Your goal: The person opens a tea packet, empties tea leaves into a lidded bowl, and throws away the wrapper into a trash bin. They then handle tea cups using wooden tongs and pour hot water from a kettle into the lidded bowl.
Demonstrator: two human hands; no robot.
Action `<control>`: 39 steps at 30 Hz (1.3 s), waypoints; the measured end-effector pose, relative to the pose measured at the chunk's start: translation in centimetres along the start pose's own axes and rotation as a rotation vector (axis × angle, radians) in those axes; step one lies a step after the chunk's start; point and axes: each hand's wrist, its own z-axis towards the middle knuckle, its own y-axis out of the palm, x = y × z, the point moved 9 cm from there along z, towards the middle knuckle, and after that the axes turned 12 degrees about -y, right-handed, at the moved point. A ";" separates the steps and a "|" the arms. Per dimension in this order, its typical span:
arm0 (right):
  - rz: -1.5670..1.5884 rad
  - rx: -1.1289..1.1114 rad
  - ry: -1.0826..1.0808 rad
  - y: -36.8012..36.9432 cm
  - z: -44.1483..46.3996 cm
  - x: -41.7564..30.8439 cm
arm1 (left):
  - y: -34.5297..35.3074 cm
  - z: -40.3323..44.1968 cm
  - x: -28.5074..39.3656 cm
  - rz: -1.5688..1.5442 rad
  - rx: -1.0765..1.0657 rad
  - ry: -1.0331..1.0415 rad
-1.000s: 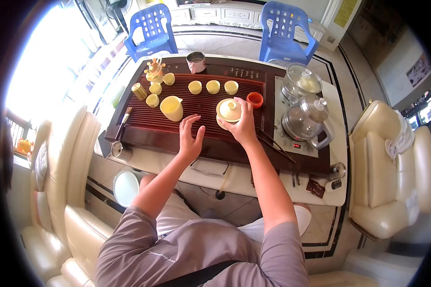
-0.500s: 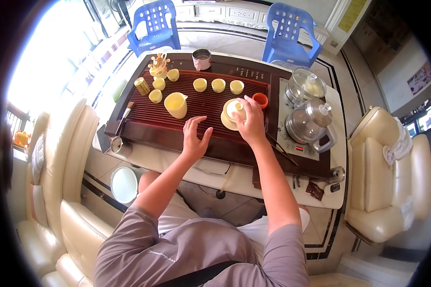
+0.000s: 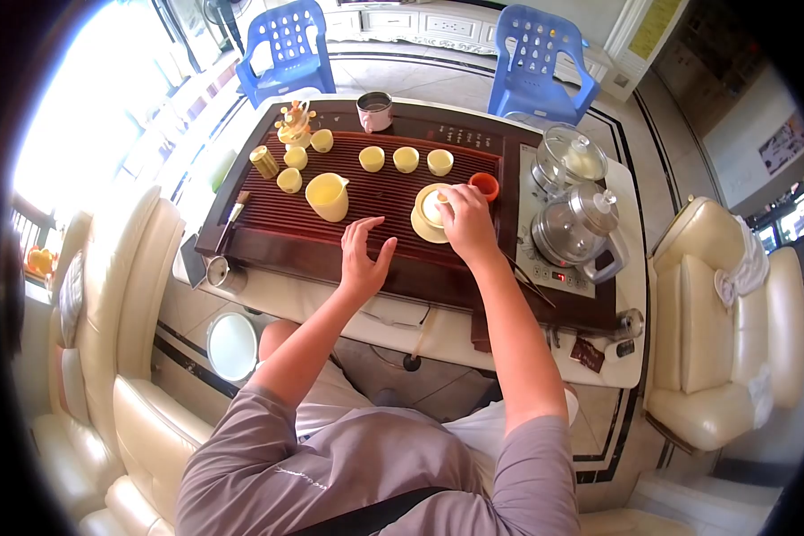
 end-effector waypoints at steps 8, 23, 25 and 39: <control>-0.012 -0.132 0.087 -0.1 1.0 -0.8 | 0.0 0.0 0.1 0.011 0.005 0.002; -0.008 -0.185 0.126 1.9 0.2 0.7 | 0.1 0.0 -0.1 0.008 0.012 -0.005; -0.008 -0.211 0.121 1.8 0.5 0.6 | 0.1 0.0 -0.1 0.005 0.010 -0.008; -0.189 -0.677 0.026 -3.7 -1.4 2.7 | -0.4 -0.1 0.1 -0.007 0.039 0.001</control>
